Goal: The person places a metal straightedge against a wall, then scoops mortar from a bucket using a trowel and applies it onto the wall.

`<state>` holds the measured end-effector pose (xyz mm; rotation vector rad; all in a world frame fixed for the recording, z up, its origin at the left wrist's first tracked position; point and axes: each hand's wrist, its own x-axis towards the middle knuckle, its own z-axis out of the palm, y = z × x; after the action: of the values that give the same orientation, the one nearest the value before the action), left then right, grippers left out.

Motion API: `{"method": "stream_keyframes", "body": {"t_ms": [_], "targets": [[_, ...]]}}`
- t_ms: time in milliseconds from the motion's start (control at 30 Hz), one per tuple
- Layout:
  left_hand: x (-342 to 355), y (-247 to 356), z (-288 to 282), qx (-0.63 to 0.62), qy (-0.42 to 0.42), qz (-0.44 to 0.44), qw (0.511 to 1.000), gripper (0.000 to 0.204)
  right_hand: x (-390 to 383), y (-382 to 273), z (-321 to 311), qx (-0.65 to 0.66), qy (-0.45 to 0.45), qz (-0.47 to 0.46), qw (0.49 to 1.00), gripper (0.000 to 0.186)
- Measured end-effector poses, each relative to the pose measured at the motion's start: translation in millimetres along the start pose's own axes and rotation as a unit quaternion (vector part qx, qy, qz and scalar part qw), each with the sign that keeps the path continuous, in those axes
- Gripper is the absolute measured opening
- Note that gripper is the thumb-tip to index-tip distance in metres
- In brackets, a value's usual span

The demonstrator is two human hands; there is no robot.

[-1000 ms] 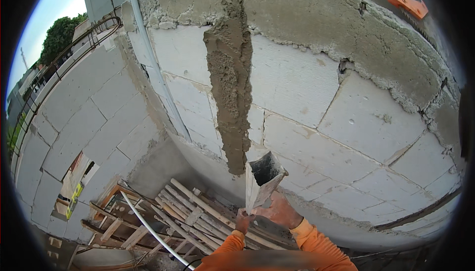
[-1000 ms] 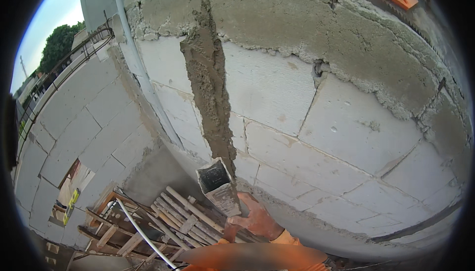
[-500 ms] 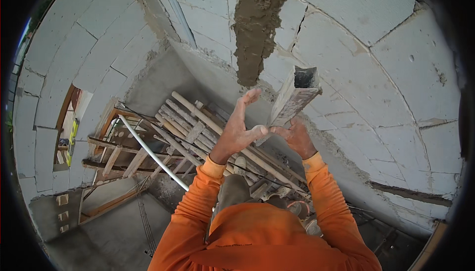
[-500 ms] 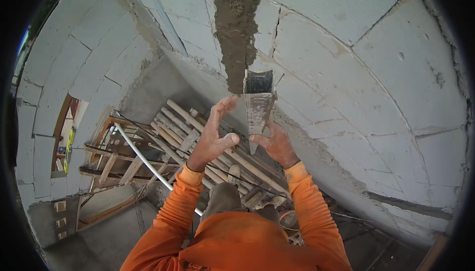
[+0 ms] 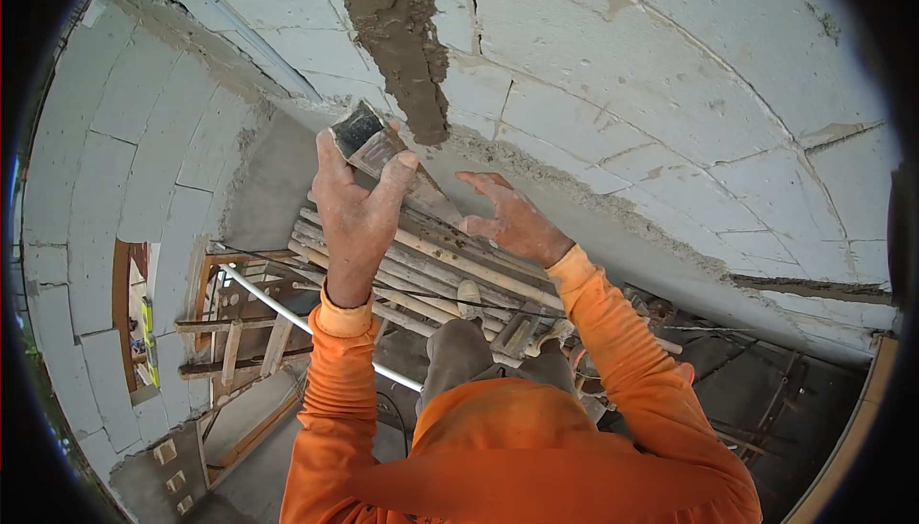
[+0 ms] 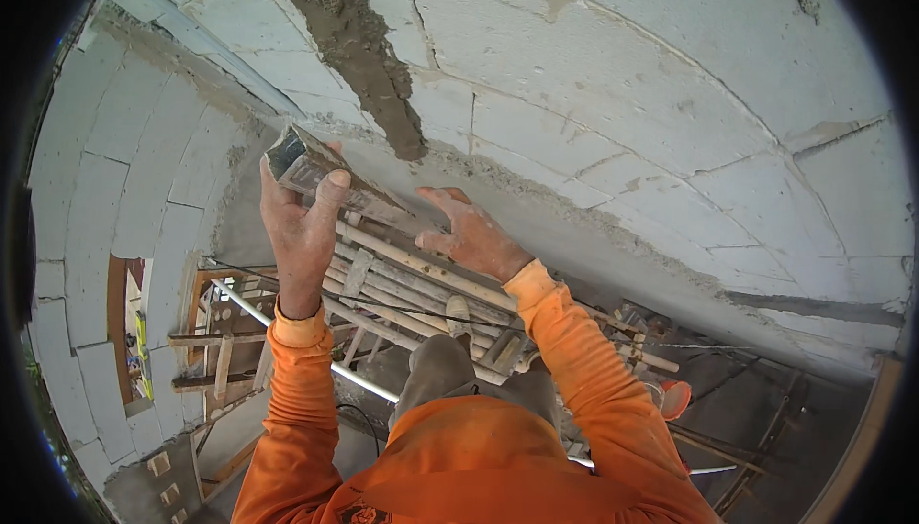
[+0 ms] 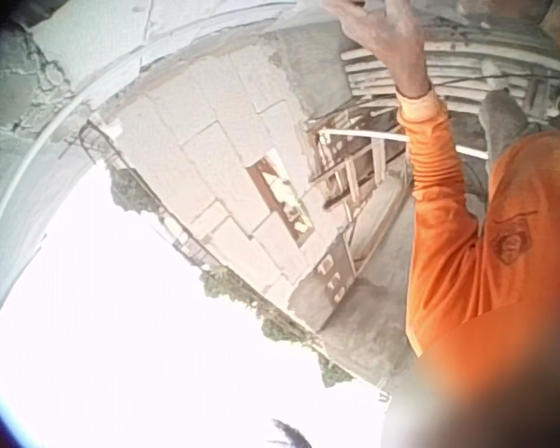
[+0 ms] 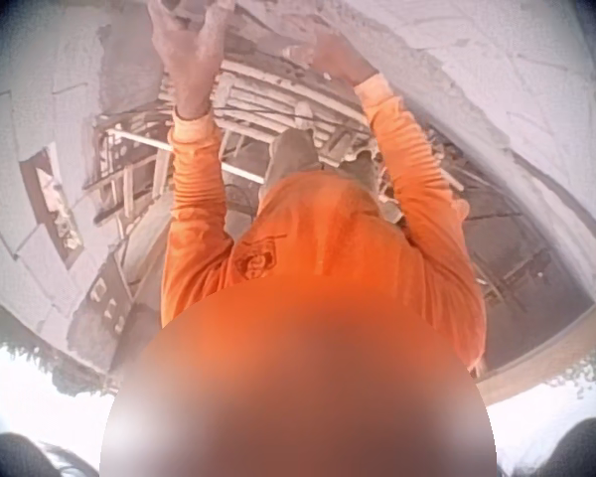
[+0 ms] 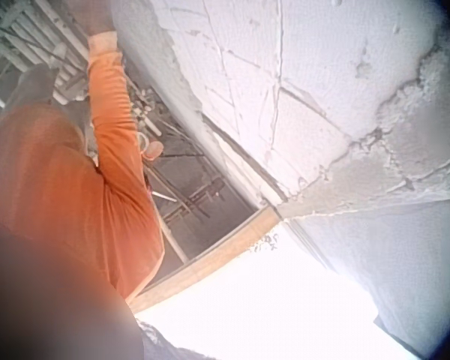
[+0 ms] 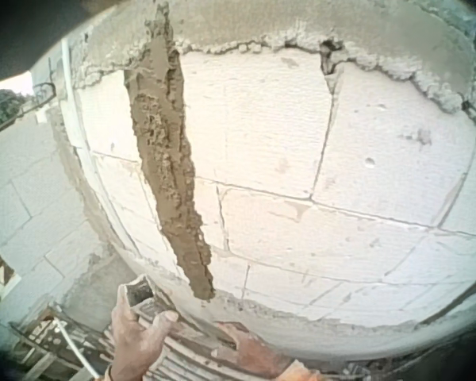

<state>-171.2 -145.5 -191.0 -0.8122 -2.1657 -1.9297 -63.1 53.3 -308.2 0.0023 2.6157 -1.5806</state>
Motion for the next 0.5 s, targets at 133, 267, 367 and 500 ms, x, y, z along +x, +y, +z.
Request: {"method": "stream_keyframes", "body": {"t_ms": [133, 267, 367, 500], "targets": [[-22.9, -79.9, 25.9, 0.071, 0.029, -0.078, 0.994, 0.044, -74.4, 74.5, 22.7, 0.0, -0.005, 0.182, 0.983, 0.065], [-52.2, -171.2, 72.7, 0.108, -0.004, -0.069, 0.992, 0.048, -204.9, 163.0, 61.0, -0.043, -0.028, 0.37, 0.928, 0.062], [-84.3, -226.3, 102.8, 0.136, -0.044, -0.067, 0.987, 0.048, -316.4, 206.7, 92.8, -0.054, -0.003, 0.473, 0.88, 0.064], [-116.5, -279.4, 133.8, 0.12, -0.052, -0.195, 0.972, 0.049, -427.9, 234.9, 131.9, 0.009, 0.136, 0.518, 0.844, 0.054]]}}
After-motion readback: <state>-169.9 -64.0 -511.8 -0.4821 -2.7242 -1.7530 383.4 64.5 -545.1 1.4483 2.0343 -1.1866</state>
